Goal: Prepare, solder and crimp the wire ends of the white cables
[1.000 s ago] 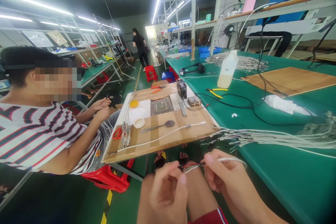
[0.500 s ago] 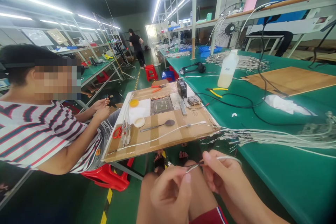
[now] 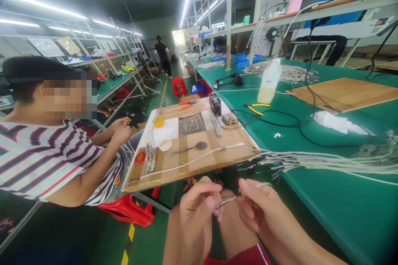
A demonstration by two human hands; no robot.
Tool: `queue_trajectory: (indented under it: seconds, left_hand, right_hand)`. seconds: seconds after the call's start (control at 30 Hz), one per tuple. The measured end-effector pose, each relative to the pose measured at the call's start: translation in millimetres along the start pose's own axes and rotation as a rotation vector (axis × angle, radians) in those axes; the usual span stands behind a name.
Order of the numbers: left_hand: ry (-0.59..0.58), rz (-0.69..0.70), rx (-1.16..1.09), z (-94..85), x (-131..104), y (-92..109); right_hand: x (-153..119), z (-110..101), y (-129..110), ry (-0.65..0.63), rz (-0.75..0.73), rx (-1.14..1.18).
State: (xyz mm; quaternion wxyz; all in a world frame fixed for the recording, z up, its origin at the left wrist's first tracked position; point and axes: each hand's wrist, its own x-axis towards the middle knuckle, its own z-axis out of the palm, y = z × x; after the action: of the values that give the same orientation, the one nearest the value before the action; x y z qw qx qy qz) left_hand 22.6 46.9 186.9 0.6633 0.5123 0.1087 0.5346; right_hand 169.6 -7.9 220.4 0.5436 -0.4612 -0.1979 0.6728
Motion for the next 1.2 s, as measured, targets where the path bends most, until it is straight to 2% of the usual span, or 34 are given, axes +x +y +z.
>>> queue_trajectory:
  seconds: [0.17, 0.37, 0.47, 0.67, 0.87, 1.03, 1.2]
  left_hand:
    - [-0.159, -0.035, -0.081, -4.2, 9.3, 2.8]
    - [-0.186, -0.141, -0.245, -3.0, 5.9, 0.0]
    - [-0.217, -0.150, -0.313, 0.8, 4.6, -1.9]
    - [-0.189, -0.173, -0.392, 9.2, 6.2, -5.3]
    - [-0.129, -0.181, -0.471, 7.7, 0.7, -9.3]
    - [-0.007, -0.074, -0.298, 7.5, -2.1, -8.2]
    - [0.105, 0.225, 0.077, 2.3, -8.5, -6.3]
  right_hand:
    - [-0.3, 1.4, -0.4, -0.028, 0.007, 0.010]
    - [-1.9, 2.5, -1.9, -0.046, 0.042, 0.063]
    - [-2.6, 5.2, -3.4, -0.047, 0.066, 0.077]
    - [-0.1, 6.3, 0.2, -0.094, 0.114, 0.163]
    - [-1.2, 6.1, -1.5, -0.114, 0.119, 0.194]
    - [-3.3, 6.5, -5.0, -0.065, 0.089, 0.109]
    - [-2.8, 1.9, -2.4, -0.025, -0.027, -0.022]
